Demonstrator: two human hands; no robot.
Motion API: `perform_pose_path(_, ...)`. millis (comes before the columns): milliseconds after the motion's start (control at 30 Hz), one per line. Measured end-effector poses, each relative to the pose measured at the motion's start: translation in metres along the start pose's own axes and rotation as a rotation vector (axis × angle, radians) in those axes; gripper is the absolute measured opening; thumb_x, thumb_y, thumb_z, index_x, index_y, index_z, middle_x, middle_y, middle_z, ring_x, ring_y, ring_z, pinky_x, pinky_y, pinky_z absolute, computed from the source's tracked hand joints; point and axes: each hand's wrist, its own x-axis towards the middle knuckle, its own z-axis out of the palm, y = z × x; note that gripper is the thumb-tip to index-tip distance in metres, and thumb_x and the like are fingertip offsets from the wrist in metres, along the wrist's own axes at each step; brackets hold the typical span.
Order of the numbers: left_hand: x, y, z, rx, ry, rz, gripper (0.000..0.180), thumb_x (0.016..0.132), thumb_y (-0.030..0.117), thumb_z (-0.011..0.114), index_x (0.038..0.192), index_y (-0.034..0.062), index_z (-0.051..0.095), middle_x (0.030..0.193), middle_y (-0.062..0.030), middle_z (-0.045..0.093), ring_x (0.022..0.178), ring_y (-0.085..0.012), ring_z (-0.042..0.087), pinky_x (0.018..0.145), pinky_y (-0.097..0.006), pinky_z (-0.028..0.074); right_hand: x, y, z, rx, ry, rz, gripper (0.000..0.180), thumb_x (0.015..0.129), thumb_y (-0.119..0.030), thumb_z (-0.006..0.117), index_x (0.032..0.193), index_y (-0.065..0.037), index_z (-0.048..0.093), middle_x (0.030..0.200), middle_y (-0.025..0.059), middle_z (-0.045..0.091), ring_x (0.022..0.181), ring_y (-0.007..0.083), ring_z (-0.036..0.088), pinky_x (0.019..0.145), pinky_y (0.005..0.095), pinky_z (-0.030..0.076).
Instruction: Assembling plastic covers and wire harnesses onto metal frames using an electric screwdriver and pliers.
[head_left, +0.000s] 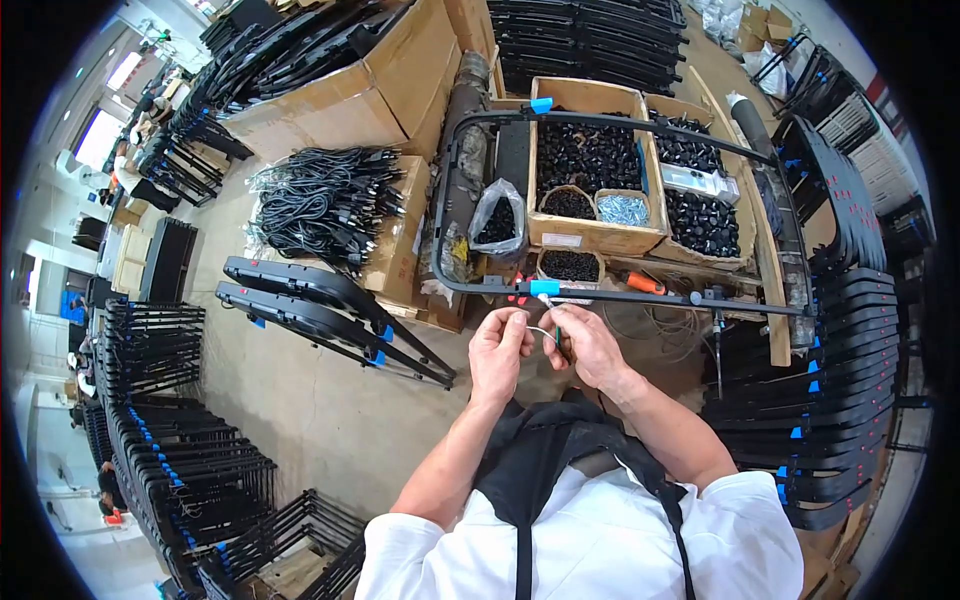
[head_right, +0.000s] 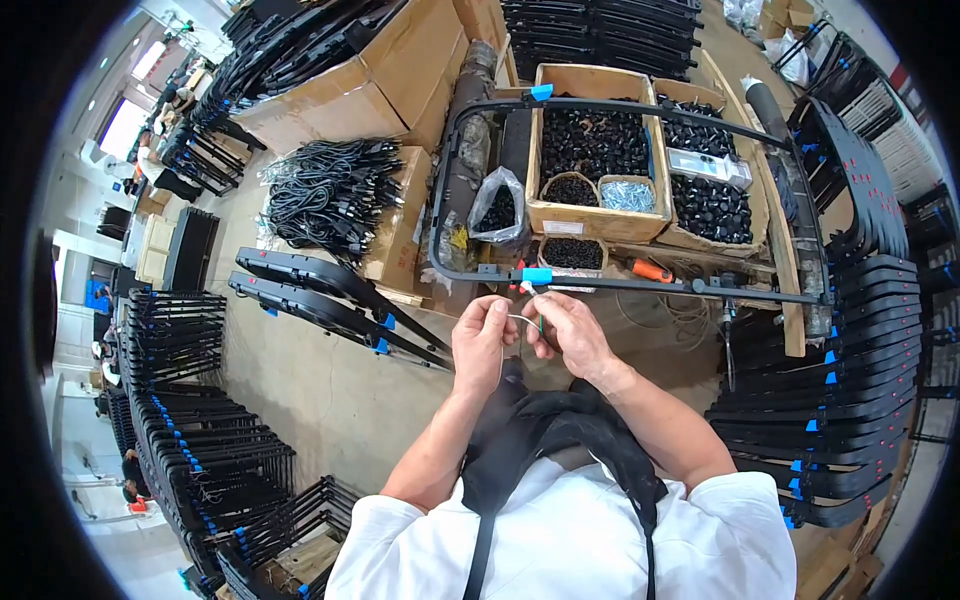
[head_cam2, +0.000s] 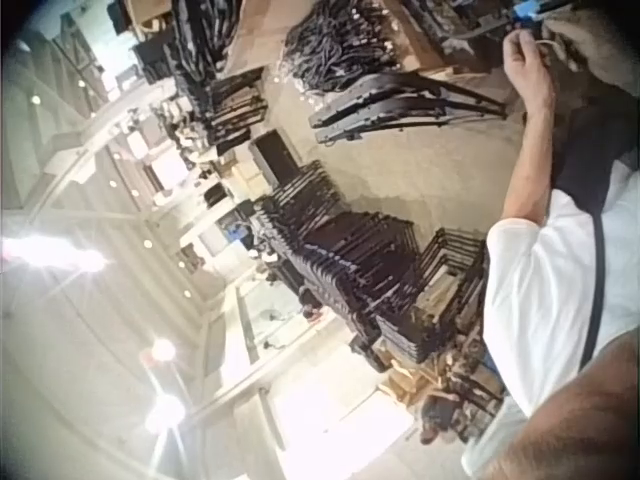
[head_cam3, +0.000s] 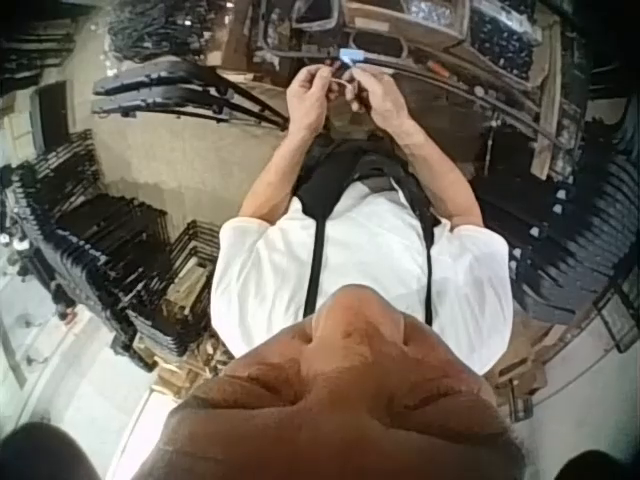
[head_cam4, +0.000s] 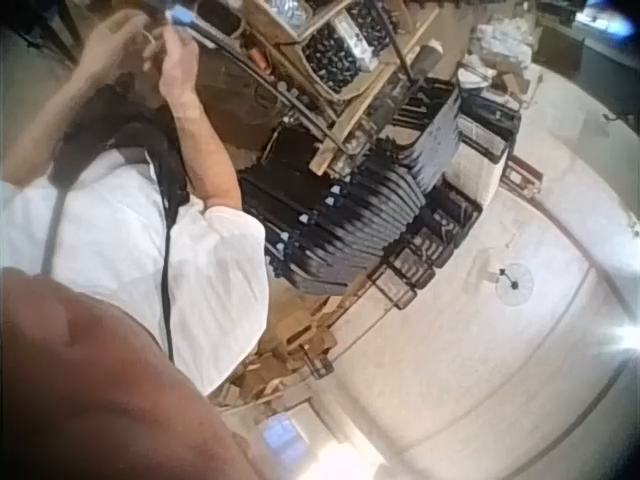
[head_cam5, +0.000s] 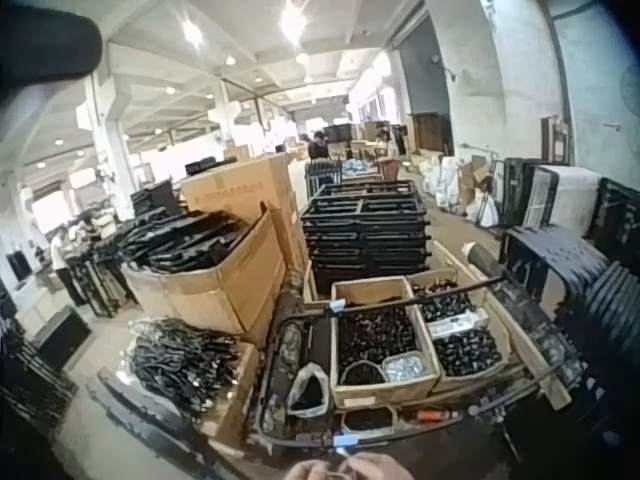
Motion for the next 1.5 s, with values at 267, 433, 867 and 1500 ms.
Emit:
perform_pose_path(267, 0.031, -0.006, -0.052, -0.005, -0.108, -0.177, 0.019, 0.106, 0.019, 0.068, 0.11, 0.0006, 0.069, 0.086, 0.001, 0.066, 0.071, -0.005, 0.055, 0.063, -0.022, 0.046, 0.043, 0.01, 0.023, -0.844, 0.035, -0.06, 0.031, 0.1, -0.032, 0.071, 0.097, -0.002, 0.077, 0.075, 0.0028, 0.072, 0.061, 0.0104, 0.063, 0.057, 0.0292, 0.051)
perform_pose_path(433, 0.047, -0.013, -0.075, -0.123, -0.108, -0.283, 0.017, 0.106, 0.018, 0.069, 0.11, 0.0019, 0.07, 0.086, 0.0017, 0.066, 0.069, -0.0038, 0.054, 0.061, -0.021, 0.045, 0.061, 0.023, 0.035, -0.81, 0.022, -0.03, 0.035, 0.103, -0.032, 0.065, 0.089, -0.001, 0.074, 0.074, 0.0041, 0.071, 0.061, 0.0118, 0.064, 0.057, 0.0312, 0.05)
perform_pose_path(867, 0.073, -0.03, -0.116, -0.07, -0.17, -0.443, 0.018, 0.107, 0.02, 0.067, 0.111, 0.0035, 0.063, 0.08, -0.0004, 0.062, 0.063, -0.0073, 0.054, 0.058, -0.023, 0.047, 0.083, 0.053, 0.057, -0.612, 0.225, 0.049, 0.027, 0.107, -0.026, 0.058, 0.112, 0.0, 0.062, 0.072, 0.0036, 0.066, 0.053, 0.0091, 0.06, 0.049, 0.0247, 0.048)
perform_pose_path(1500, 0.066, -0.02, -0.134, -0.614, -0.23, -0.667, 0.016, 0.109, 0.017, 0.06, 0.117, 0.004, 0.062, 0.089, 0.0004, 0.059, 0.078, -0.0103, 0.055, 0.074, -0.029, 0.05, 0.106, 0.086, 0.041, -0.017, 0.16, 0.202, 0.02, 0.108, -0.022, 0.063, 0.106, -0.003, 0.06, 0.076, 0.0014, 0.064, 0.056, 0.0083, 0.058, 0.045, 0.0231, 0.035)
